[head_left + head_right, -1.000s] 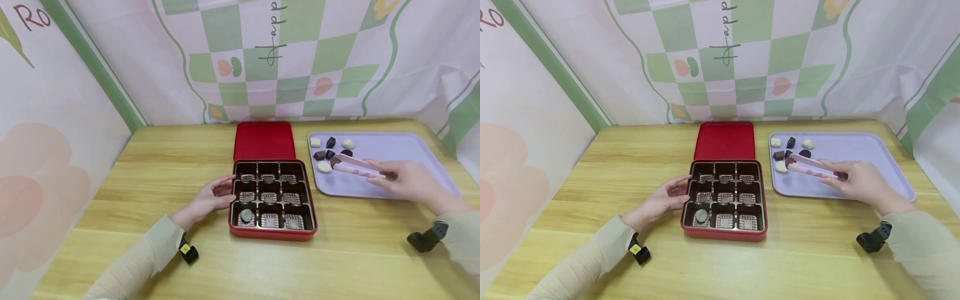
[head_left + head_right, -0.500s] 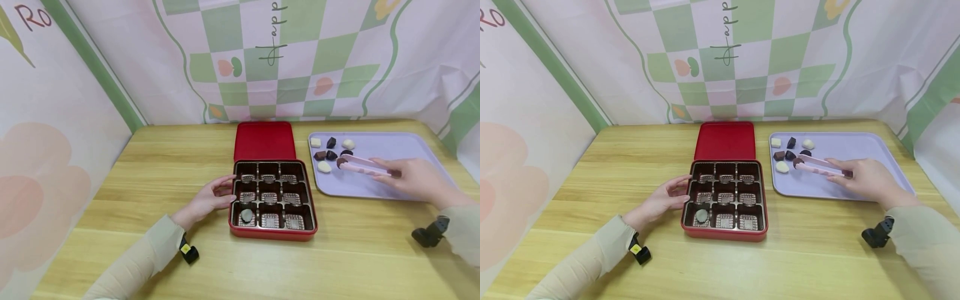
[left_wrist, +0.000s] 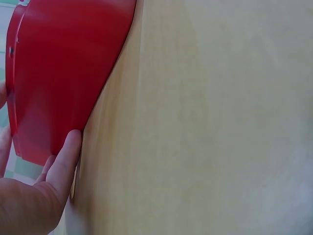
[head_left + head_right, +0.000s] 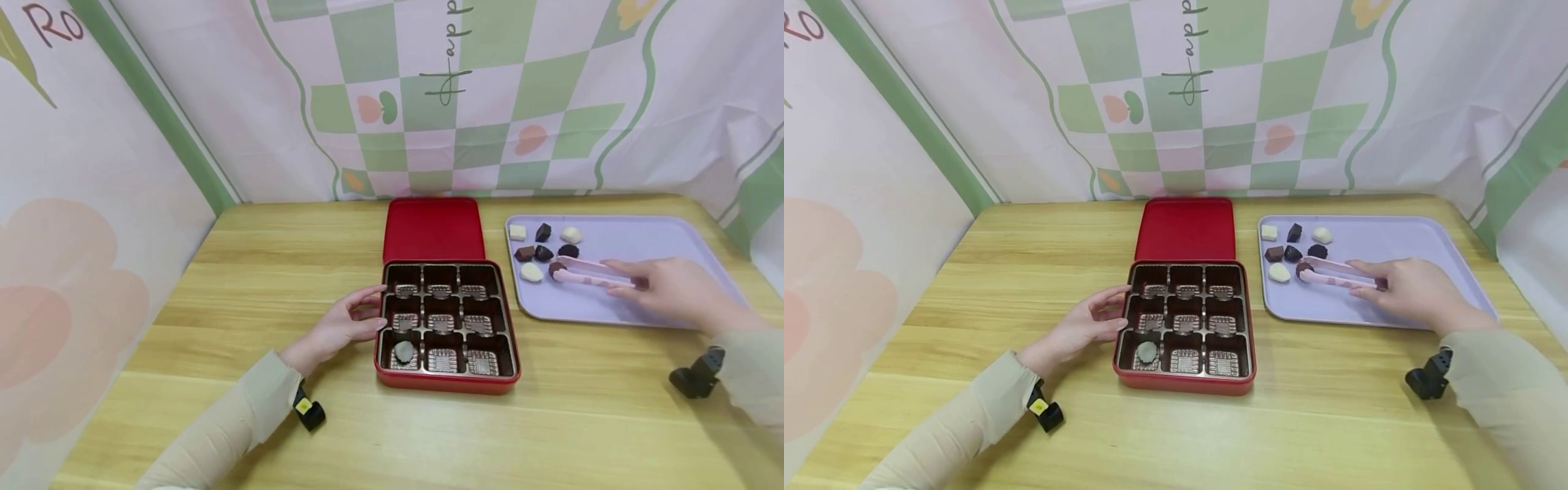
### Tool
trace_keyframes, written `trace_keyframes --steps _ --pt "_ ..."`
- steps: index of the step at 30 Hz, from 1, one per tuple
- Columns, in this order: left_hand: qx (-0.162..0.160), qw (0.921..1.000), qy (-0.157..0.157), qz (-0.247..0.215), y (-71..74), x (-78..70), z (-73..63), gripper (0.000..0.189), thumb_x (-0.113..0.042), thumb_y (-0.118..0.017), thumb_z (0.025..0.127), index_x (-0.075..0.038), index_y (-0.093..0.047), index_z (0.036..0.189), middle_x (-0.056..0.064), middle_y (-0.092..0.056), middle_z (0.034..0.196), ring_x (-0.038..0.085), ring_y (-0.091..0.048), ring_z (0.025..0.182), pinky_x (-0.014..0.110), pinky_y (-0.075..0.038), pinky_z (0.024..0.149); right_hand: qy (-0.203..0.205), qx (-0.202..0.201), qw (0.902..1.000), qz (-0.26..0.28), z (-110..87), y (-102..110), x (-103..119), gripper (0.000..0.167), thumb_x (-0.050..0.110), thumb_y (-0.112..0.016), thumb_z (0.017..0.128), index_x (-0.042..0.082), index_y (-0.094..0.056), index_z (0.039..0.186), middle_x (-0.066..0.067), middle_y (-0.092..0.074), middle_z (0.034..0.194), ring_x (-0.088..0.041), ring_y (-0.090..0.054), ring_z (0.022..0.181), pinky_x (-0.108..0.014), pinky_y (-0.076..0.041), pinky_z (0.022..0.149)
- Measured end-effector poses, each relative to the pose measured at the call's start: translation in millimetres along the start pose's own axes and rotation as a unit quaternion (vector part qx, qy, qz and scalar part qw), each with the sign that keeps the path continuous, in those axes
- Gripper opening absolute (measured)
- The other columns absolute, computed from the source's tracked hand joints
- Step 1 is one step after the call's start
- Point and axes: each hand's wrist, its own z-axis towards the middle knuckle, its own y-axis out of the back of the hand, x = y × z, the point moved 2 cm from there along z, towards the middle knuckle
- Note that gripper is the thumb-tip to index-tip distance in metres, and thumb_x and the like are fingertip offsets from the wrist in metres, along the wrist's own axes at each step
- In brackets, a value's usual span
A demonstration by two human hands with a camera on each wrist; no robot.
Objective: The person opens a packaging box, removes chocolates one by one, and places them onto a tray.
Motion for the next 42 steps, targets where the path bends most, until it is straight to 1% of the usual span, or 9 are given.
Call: trace_keyframes --steps 6,9,11,14,18,27,30,35,42 --pt "-0.001 1.0 0.002 0.0 -0.1 0.6 0.6 0.065 0.004 -0.061 0.086 -0.01 -0.038 0.145 0.021 -0.041 0.136 0.024 -0.05 0.115 0.035 -0.056 0.089 -0.002 0.011 0.9999 0.003 2.1 -2 -1 0.052 0.04 -0.069 0.083 0.01 -0.062 0.125 0.0 -0.046 0.053 -0.015 -0.041 0.052 -0.031 -0.038 0.051" --pt "-0.002 1.0 0.002 0.002 -0.4 0.0 0.5 0.065 0.004 -0.061 0.086 -0.011 -0.038 0.145 0.021 -0.041 0.136 0.025 -0.05 0.115 0.035 -0.056 0.089 -0.003 0.009 0.9999 0.003 3.0 -2 0 0.052 0.04 -0.07 0.082 0.01 -0.063 0.124 -0.002 -0.052 0.057 -0.016 -0.043 0.053 -0.033 -0.039 0.052" --pt "-0.001 1.0 0.002 0.004 -0.7 -0.6 0.3 0.065 0.004 -0.061 0.086 -0.01 -0.037 0.145 0.022 -0.04 0.137 0.025 -0.05 0.116 0.035 -0.056 0.089 0.001 0.01 0.9999 0.005 3.2 -2 0 0.051 0.039 -0.07 0.082 0.01 -0.063 0.123 -0.005 -0.057 0.059 -0.016 -0.046 0.055 -0.037 -0.043 0.053" --pt "-0.002 1.0 0.002 0.005 -0.9 -1.0 0.3 0.065 0.004 -0.061 0.086 -0.01 -0.037 0.145 0.022 -0.04 0.137 0.026 -0.049 0.116 0.035 -0.056 0.089 0.008 0.016 0.9998 0.006 2.8 -3 1 0.051 0.038 -0.07 0.082 0.009 -0.063 0.124 -0.004 -0.054 0.055 -0.016 -0.046 0.056 -0.037 -0.044 0.054" --pt "-0.002 1.0 0.0 0.005 -0.8 -0.2 0.8 0.064 0.004 -0.061 0.086 -0.01 -0.038 0.144 0.022 -0.041 0.136 0.025 -0.05 0.115 0.035 -0.056 0.089 0.012 0.022 0.9997 0.001 2.0 -5 1 0.052 0.037 -0.07 0.083 0.008 -0.061 0.125 0.002 -0.038 0.048 -0.014 -0.041 0.052 -0.031 -0.038 0.052" --pt "0.001 1.0 0.002 -0.002 -0.5 -0.4 0.4 0.065 0.005 -0.06 0.087 -0.01 -0.037 0.145 0.022 -0.04 0.137 0.025 -0.05 0.115 0.034 -0.056 0.089 0.031 -0.005 0.9995 -0.002 0.7 -7 -1 0.058 0.036 -0.075 0.078 0.006 -0.061 0.125 0.006 -0.038 0.054 -0.011 -0.033 0.049 -0.025 -0.028 0.048" --pt "0.002 1.0 0.002 -0.001 -0.9 -1.3 0.0 0.064 0.004 -0.06 0.087 -0.01 -0.037 0.145 0.023 -0.04 0.137 0.026 -0.049 0.116 0.034 -0.056 0.089 0.034 -0.011 0.9993 -0.002 -0.2 -7 -1 0.059 0.036 -0.076 0.077 0.007 -0.061 0.126 0.007 -0.041 0.058 -0.01 -0.033 0.05 -0.024 -0.028 0.048" --pt "0.0 1.0 0.004 0.0 -1.0 -1.4 0.3 0.064 0.004 -0.06 0.087 -0.011 -0.037 0.145 0.022 -0.04 0.137 0.026 -0.049 0.116 0.034 -0.056 0.089 0.022 -0.018 0.9996 0.006 -3.2 -4 -2 0.059 0.037 -0.075 0.078 0.006 -0.06 0.126 0.006 -0.045 0.062 -0.011 -0.036 0.052 -0.025 -0.029 0.048" --pt "-0.002 1.0 0.003 0.0 -0.5 0.3 1.1 0.065 0.005 -0.061 0.086 -0.01 -0.037 0.145 0.021 -0.041 0.136 0.025 -0.05 0.115 0.034 -0.056 0.089 0.015 -0.049 0.9986 0.016 -8.2 -2 -6 0.056 0.035 -0.077 0.075 0.008 -0.064 0.122 0.005 -0.045 0.062 -0.01 -0.035 0.053 -0.024 -0.029 0.048"
